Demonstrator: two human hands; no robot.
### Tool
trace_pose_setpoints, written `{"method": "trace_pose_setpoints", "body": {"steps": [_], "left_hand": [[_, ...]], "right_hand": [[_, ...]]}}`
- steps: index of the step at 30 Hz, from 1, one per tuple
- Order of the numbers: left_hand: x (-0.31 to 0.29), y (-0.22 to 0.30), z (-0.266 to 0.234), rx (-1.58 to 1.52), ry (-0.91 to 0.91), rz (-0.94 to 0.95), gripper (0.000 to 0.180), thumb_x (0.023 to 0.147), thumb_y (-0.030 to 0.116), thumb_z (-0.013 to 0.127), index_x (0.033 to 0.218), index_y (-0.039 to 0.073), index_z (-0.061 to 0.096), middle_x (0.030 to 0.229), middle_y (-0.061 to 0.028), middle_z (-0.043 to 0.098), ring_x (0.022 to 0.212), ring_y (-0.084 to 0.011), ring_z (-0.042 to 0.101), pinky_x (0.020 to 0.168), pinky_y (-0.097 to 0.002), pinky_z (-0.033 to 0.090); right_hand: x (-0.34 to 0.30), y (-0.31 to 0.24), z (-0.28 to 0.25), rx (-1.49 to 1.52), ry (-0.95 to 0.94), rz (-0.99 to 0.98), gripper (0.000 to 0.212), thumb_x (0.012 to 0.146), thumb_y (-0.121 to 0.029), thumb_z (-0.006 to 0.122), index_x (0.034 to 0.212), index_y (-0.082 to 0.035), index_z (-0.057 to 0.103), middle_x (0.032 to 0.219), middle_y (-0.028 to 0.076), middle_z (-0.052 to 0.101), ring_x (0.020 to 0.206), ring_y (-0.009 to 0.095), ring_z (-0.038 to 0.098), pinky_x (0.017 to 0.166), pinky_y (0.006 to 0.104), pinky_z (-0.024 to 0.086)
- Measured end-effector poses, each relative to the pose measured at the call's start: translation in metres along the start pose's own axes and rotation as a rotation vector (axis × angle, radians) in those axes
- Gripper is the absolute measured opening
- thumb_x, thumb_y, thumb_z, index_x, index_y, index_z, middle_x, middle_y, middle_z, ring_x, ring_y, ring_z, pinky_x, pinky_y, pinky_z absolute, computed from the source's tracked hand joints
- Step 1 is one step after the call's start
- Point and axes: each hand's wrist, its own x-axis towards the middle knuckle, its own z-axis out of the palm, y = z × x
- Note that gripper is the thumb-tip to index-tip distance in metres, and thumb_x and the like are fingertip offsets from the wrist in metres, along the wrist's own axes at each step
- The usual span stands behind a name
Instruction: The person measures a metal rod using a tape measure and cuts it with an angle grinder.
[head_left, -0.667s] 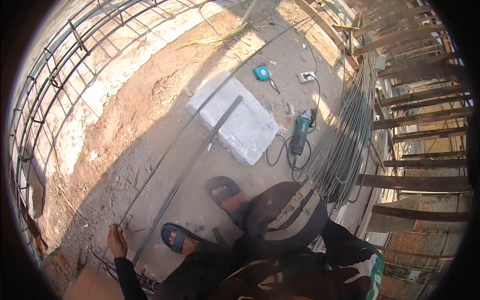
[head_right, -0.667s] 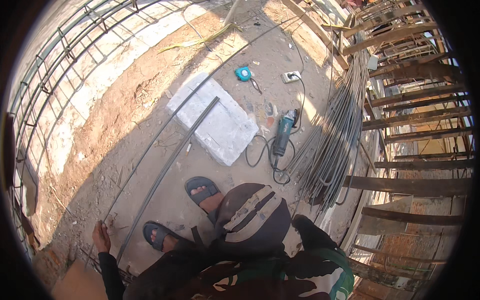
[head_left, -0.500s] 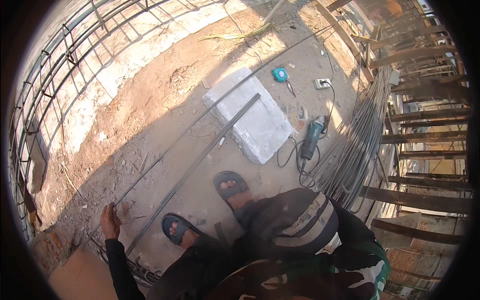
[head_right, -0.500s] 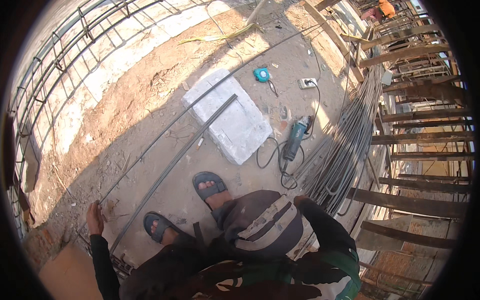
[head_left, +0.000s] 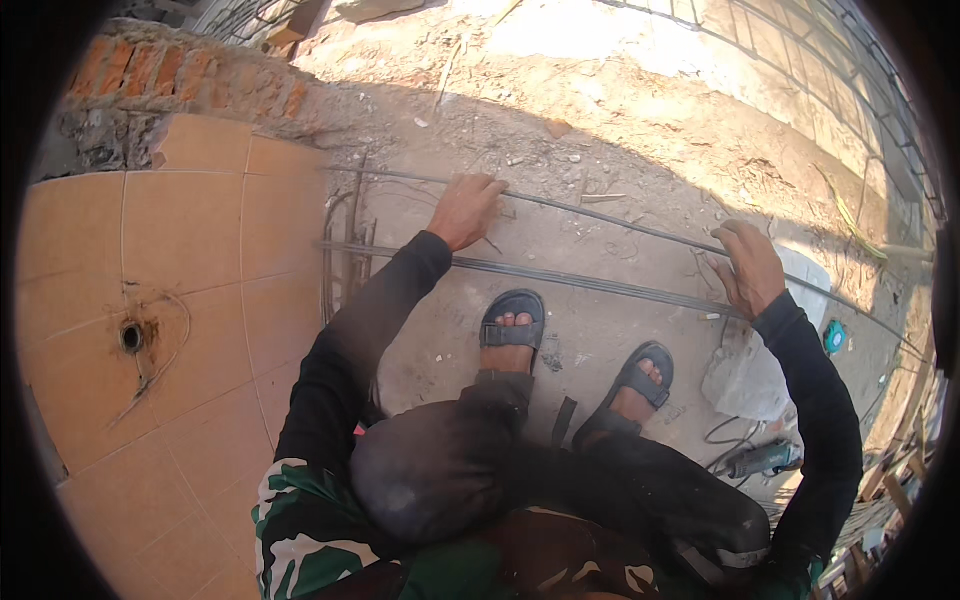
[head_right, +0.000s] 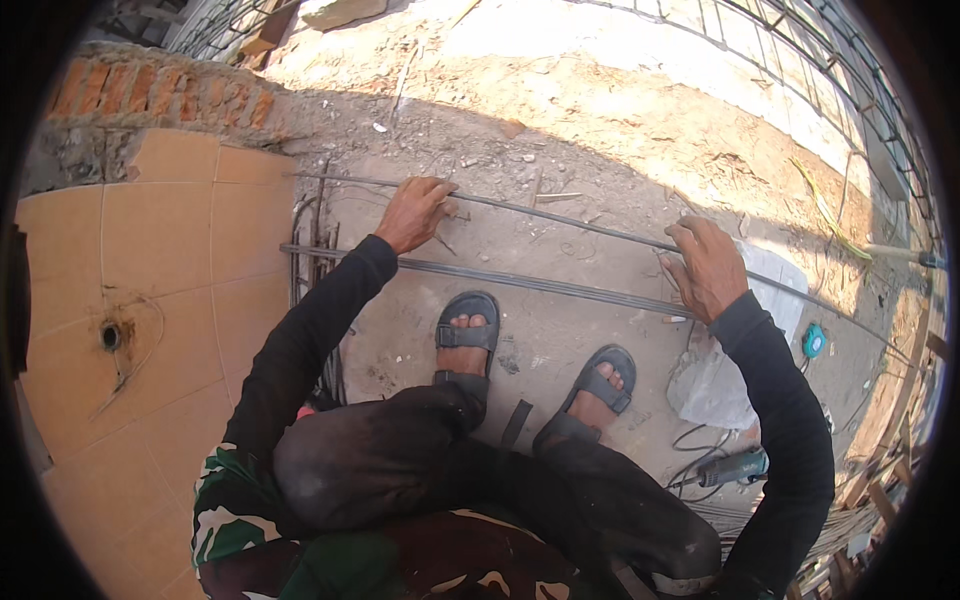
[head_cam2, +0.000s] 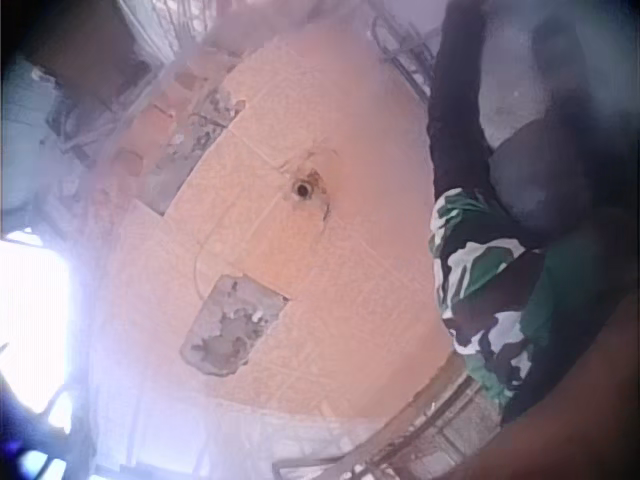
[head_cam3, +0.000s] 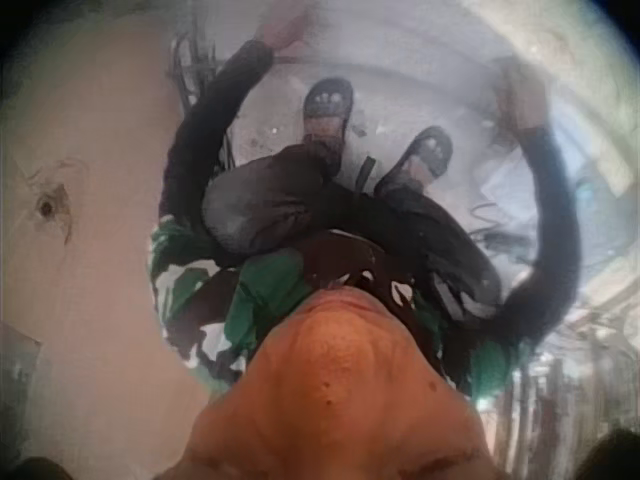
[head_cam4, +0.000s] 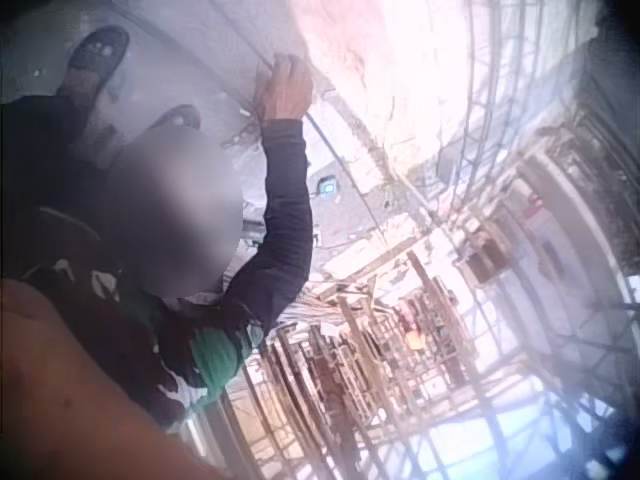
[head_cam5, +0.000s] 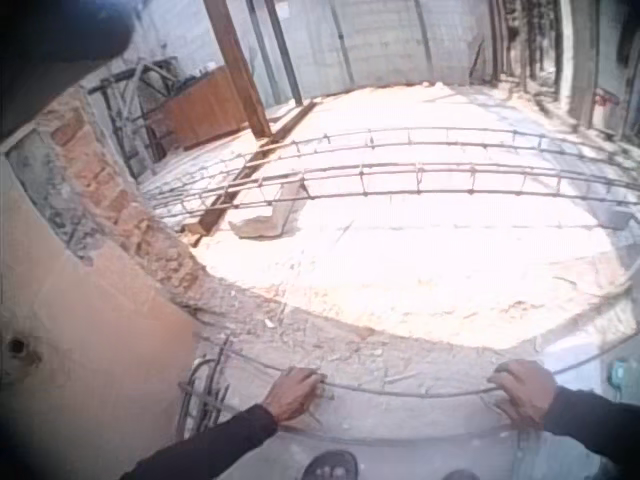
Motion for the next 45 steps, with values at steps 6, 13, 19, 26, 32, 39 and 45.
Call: {"method": "trace_pose_setpoints", "body": {"steps": [6,13,19,26,32,39,45], "left_hand": [[-0.048,0.053,-0.014,-0.064,0.018,0.05,0.042,0.089,0.023,0.064,0.127,0.006,0.053,0.117,-0.0159,0.056,0.11,-0.0321,0.054,0.097,-0.0431,0.042],[-0.085,0.045,0.02,0.004,-0.432,-0.049,0.032,0.087,0.018,0.059,0.117,0.006,0.054,0.104,-0.0096,0.061,0.098,-0.0276,0.061,0.083,-0.0397,0.049],[-0.065,0.035,0.023,0.098,-0.236,0.064,0.031,0.083,0.011,0.058,0.113,0.006,0.056,0.1,-0.0081,0.06,0.099,-0.0253,0.06,0.082,-0.0378,0.049],[-0.048,0.03,0.013,0.278,-0.002,0.182,0.028,0.078,0.011,0.06,0.106,0.007,0.06,0.101,-0.0077,0.057,0.099,-0.025,0.055,0.081,-0.037,0.045],[-0.039,0.022,0.005,0.221,-0.143,0.161,0.022,0.079,0.013,0.059,0.1,0.007,0.059,0.106,-0.0104,0.057,0.101,-0.0252,0.055,0.083,-0.0386,0.043],[-0.016,0.041,0.008,0.247,0.007,0.176,0.1,0.062,0.026,0.086,0.146,0.015,0.033,0.15,-0.0117,0.032,0.137,-0.0323,0.032,0.112,-0.0468,0.028],[0.011,0.051,0.024,0.351,-0.29,0.051,0.096,0.07,0.014,0.077,0.15,0.008,0.023,0.149,-0.0129,0.034,0.137,-0.0314,0.033,0.113,-0.0466,0.026]], "right_hand": [[0.027,-0.02,0.071,0.19,-0.204,0.05,0.022,0.093,-0.019,0.057,0.112,-0.008,0.057,0.094,0.015,0.059,0.088,0.035,0.06,0.074,0.0421,0.048],[0.028,0.004,0.084,0.306,-0.152,0.095,0.015,0.093,-0.016,0.057,0.106,-0.011,0.061,0.085,0.014,0.06,0.081,0.035,0.06,0.07,0.0434,0.048],[0.028,0.007,0.084,0.322,-0.168,0.108,0.014,0.092,-0.014,0.057,0.105,-0.009,0.062,0.085,0.015,0.061,0.081,0.036,0.06,0.071,0.0442,0.048],[0.032,-0.003,0.08,0.355,-0.162,0.085,0.015,0.092,-0.013,0.056,0.105,-0.008,0.061,0.088,0.016,0.061,0.083,0.036,0.061,0.072,0.0444,0.048],[0.023,0.002,0.067,0.197,0.013,-0.01,0.019,0.088,-0.011,0.061,0.107,-0.007,0.06,0.096,0.012,0.061,0.089,0.034,0.06,0.076,0.0415,0.049],[-0.063,-0.016,0.06,-0.11,-0.097,-0.047,0.038,0.081,-0.025,0.071,0.113,-0.011,0.056,0.111,0.011,0.056,0.104,0.026,0.055,0.083,0.0367,0.045],[-0.07,-0.005,0.079,-0.398,0.011,0.008,0.044,0.088,-0.022,0.061,0.129,-0.016,0.048,0.132,0.013,0.048,0.124,0.029,0.047,0.102,0.0434,0.038]]}}
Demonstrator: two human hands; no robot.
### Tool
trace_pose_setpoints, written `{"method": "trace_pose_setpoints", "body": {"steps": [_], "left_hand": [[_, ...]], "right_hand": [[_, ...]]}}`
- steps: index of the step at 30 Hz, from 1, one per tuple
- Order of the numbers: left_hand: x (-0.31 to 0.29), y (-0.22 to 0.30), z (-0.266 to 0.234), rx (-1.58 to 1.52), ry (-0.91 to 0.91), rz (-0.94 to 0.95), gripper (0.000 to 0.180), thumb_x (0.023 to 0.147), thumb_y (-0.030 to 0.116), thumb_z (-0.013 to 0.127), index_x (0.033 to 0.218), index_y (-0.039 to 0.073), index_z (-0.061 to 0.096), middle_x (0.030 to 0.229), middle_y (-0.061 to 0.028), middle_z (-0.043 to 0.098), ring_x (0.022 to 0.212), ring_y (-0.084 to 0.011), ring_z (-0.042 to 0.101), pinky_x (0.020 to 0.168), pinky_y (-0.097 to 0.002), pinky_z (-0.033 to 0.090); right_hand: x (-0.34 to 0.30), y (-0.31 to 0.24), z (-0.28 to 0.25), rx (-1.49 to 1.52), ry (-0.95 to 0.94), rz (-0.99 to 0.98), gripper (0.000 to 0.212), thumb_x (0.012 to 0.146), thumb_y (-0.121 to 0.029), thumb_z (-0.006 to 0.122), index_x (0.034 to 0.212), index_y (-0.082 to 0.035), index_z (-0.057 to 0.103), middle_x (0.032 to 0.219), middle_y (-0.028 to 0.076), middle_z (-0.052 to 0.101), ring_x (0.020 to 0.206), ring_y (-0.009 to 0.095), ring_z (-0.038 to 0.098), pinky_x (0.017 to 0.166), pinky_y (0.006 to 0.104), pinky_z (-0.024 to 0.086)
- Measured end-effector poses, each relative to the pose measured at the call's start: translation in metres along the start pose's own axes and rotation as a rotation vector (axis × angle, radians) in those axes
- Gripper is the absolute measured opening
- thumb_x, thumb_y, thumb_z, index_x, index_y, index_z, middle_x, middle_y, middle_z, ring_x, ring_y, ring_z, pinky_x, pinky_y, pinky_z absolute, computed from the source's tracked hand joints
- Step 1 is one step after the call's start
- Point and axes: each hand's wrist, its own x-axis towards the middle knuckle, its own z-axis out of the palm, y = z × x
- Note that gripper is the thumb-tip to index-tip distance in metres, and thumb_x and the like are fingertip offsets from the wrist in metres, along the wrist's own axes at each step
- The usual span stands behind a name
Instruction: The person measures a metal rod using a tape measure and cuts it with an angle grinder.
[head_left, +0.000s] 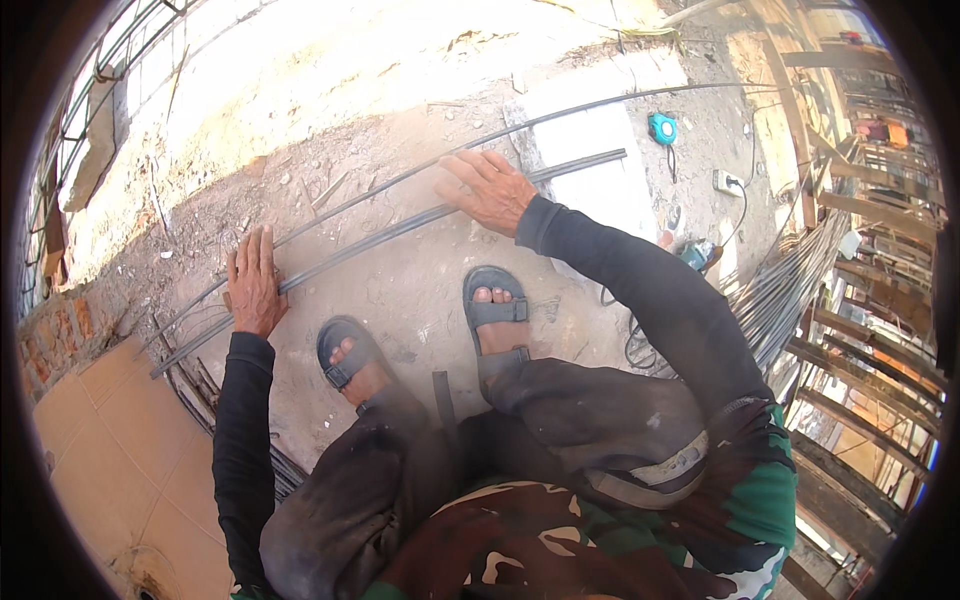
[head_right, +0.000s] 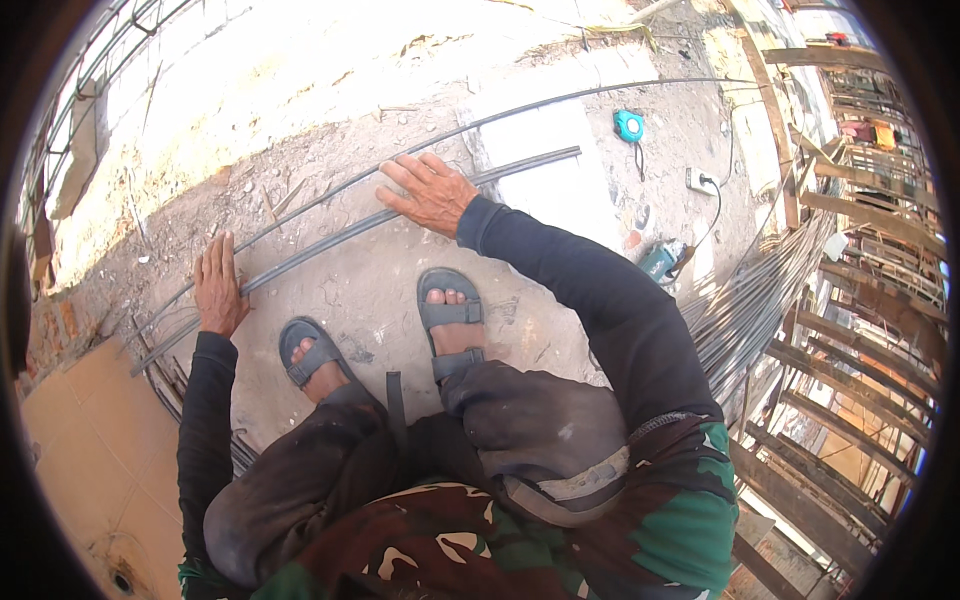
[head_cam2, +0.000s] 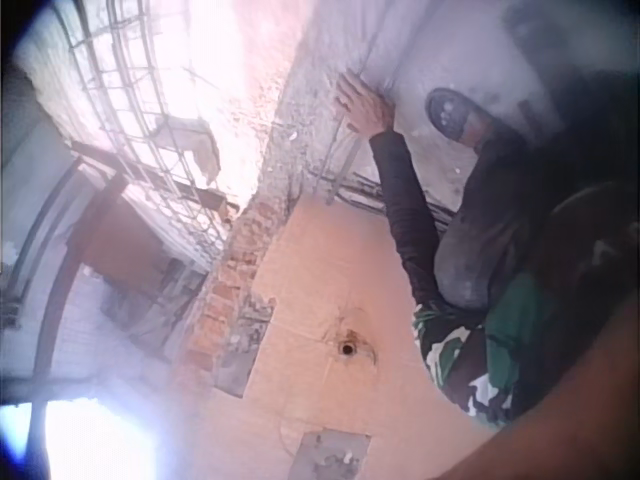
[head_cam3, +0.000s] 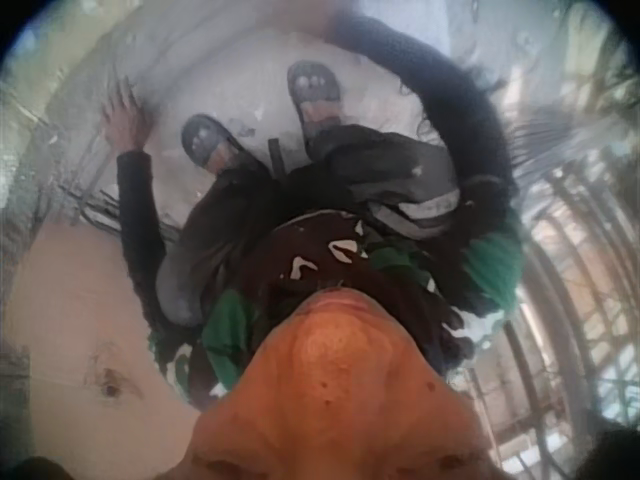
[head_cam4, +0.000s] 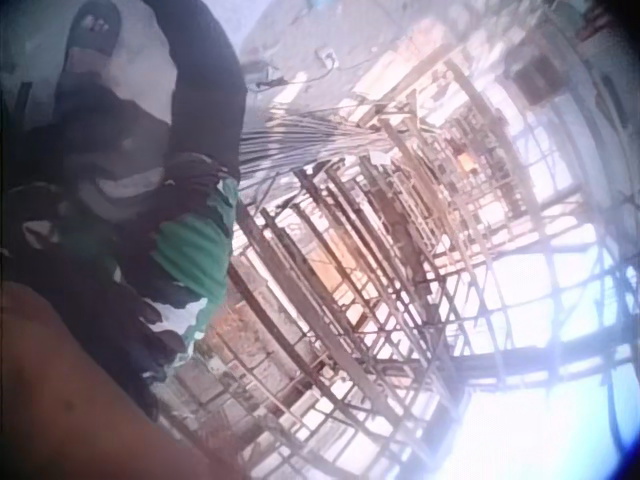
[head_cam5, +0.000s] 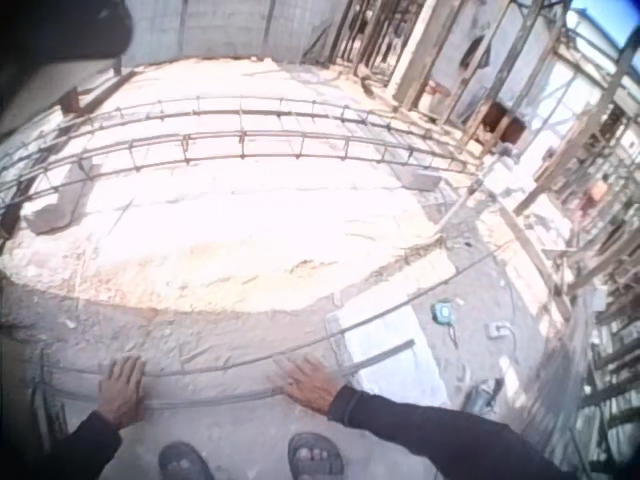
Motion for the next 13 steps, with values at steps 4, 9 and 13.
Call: {"method": "trace_pose_setpoints", "body": {"steps": [4,9,13], "left_hand": [[0.0,-0.01,0.028,0.054,0.166,0.015,0.057,0.081,0.008,0.063,0.134,0.007,0.043,0.12,-0.0121,0.054,0.116,-0.0268,0.05,0.097,-0.0435,0.039],[0.02,-0.029,0.035,-0.026,0.092,0.024,0.025,0.082,0.022,0.07,0.099,0.008,0.057,0.083,-0.0101,0.061,0.081,-0.0282,0.064,0.069,-0.04,0.05],[0.016,-0.047,0.028,-0.151,-0.032,0.003,0.042,0.071,0.038,0.08,0.085,0.008,0.055,0.07,-0.0123,0.062,0.069,-0.0311,0.064,0.062,-0.0423,0.049]], "right_hand": [[0.019,0.021,0.002,-0.11,0.056,0.025,0.046,0.088,-0.021,0.061,0.131,-0.019,0.047,0.14,0.012,0.044,0.13,0.028,0.043,0.108,0.0463,0.034],[0.048,0.05,0.002,-0.02,-0.137,0.18,0.034,0.083,-0.023,0.07,0.112,-0.011,0.056,0.107,0.01,0.063,0.107,0.026,0.06,0.092,0.0436,0.047],[0.078,0.037,0.024,0.237,-0.472,0.104,0.04,0.08,-0.031,0.074,0.109,-0.009,0.055,0.09,0.011,0.063,0.092,0.026,0.065,0.075,0.0427,0.052]]}}
